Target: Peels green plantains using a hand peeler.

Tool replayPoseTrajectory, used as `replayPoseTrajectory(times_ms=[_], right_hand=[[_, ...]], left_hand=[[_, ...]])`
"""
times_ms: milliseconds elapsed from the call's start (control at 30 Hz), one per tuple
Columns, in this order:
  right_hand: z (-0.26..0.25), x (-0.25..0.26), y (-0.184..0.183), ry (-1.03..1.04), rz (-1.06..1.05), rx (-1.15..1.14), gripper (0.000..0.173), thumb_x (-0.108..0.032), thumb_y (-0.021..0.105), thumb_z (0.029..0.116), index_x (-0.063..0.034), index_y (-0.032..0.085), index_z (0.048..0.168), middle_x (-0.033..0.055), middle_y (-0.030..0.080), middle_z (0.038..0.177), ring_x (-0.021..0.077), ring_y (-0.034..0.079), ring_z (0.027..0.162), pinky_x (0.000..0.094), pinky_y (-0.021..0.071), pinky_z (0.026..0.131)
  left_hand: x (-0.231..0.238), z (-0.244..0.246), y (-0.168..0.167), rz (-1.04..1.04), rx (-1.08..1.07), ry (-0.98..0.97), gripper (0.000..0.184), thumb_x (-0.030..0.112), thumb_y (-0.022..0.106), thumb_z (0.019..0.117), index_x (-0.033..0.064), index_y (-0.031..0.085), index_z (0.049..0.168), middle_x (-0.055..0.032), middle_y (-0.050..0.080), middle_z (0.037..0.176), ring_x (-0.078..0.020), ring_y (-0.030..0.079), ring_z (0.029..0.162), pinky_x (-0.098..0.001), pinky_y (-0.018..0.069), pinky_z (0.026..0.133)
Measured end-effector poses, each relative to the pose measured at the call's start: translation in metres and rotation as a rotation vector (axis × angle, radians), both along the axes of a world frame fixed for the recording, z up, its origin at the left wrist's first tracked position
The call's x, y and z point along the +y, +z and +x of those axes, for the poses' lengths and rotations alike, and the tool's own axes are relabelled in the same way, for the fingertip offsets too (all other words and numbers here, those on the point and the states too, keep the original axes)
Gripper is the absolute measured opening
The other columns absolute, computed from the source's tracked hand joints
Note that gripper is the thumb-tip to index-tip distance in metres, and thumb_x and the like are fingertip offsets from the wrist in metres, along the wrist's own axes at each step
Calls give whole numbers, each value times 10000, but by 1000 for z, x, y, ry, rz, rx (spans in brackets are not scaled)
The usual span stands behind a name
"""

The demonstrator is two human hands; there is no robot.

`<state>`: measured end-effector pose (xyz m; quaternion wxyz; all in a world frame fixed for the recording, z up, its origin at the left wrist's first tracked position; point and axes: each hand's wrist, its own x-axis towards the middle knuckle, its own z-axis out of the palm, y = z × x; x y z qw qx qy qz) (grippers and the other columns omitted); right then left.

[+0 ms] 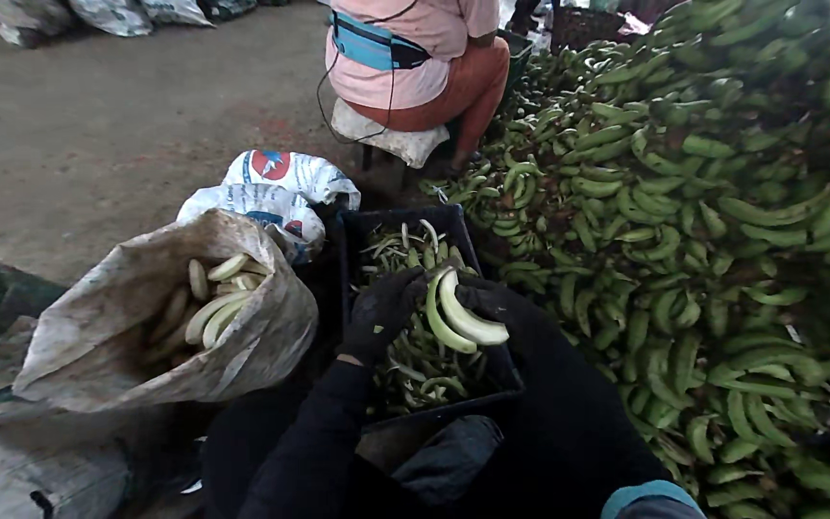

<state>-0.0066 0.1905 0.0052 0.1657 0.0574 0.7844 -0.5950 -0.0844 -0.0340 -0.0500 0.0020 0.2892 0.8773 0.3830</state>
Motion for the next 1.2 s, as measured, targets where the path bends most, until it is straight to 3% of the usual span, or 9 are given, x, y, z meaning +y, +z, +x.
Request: replayPoseTrajectory(times_ms=[167, 300, 433, 567, 733, 833, 967, 1100, 1200], right_hand=[[0, 6, -19, -125, -238, 73, 485, -291, 558, 1020, -165, 481, 1482, 54, 668, 1209, 108, 652, 1006, 298, 553, 875], [-4, -10, -19, -494, -729, 236, 317, -355, 427, 1082, -144, 595, 1249, 33, 696, 935, 116, 680, 771, 290, 598, 655], [-6, -17, -34, -477, -1168, 382, 351, -413, 459, 1062, -180, 605, 1280, 10, 692, 1143, 109, 685, 1013, 302, 602, 842], [-1, -26, -43, -651, -1012, 509, 350, -343, 432, 1086, -188, 538, 1381, 3, 652, 1278, 119, 637, 1149, 346, 552, 975], [-9, -26, -36, -580, -1346, 398, 355, -418, 442, 1064, -159, 610, 1239, 15, 705, 1095, 123, 701, 980, 314, 610, 820], [-1, -29, -30, -572, -934, 419, 347, -391, 404, 1088, -163, 620, 1234, 7, 694, 989, 93, 681, 846, 286, 600, 717], [-3, -30, -24, -620, -641, 323, 364, -399, 394, 1091, -137, 608, 1226, 23, 689, 947, 102, 672, 795, 299, 595, 683], [7, -32, -31, -540, 51, 270, 421, -224, 405, 1084, -99, 464, 1482, 138, 628, 1249, 184, 635, 1036, 383, 546, 890], [2, -36, -26, -414, 230, 274, 424, -289, 383, 1111, -91, 494, 1468, 163, 626, 1295, 236, 638, 1098, 433, 530, 956]], left_hand=[[-4, -4, 5, 90, 2, 79, 440, 373, 430, 1098, 122, 593, 1421, -140, 640, 1352, -299, 618, 1243, -544, 478, 1063], [12, 19, -1, 206, 156, -15, 404, 311, 484, 1076, 118, 607, 1409, -136, 678, 1226, -271, 655, 1125, -489, 531, 987], [28, 38, -6, 276, 322, -22, 452, 386, 523, 1041, 150, 605, 1418, -151, 687, 1122, -295, 668, 1022, -498, 551, 904], [32, 45, -1, 288, 441, 7, 471, 376, 641, 977, 155, 628, 1393, -150, 681, 1107, -303, 646, 1017, -505, 527, 919], [32, 49, 2, 260, 368, 43, 446, 366, 571, 1022, 123, 636, 1389, -167, 685, 1130, -301, 670, 1011, -482, 557, 883], [27, 40, 5, 249, 164, 17, 442, 365, 492, 1069, 131, 594, 1429, -141, 671, 1117, -250, 680, 938, -449, 589, 821], [22, 37, 4, 148, 297, 32, 455, 403, 549, 1028, 142, 638, 1389, -162, 695, 1096, -308, 688, 949, -516, 569, 830], [24, 46, 4, 96, 299, 75, 422, 354, 576, 1022, 134, 647, 1376, -175, 696, 1093, -339, 691, 966, -527, 571, 822], [17, 36, 14, 80, 74, 117, 410, 303, 525, 1064, 131, 592, 1430, -188, 674, 1173, -345, 676, 1038, -551, 553, 894]])
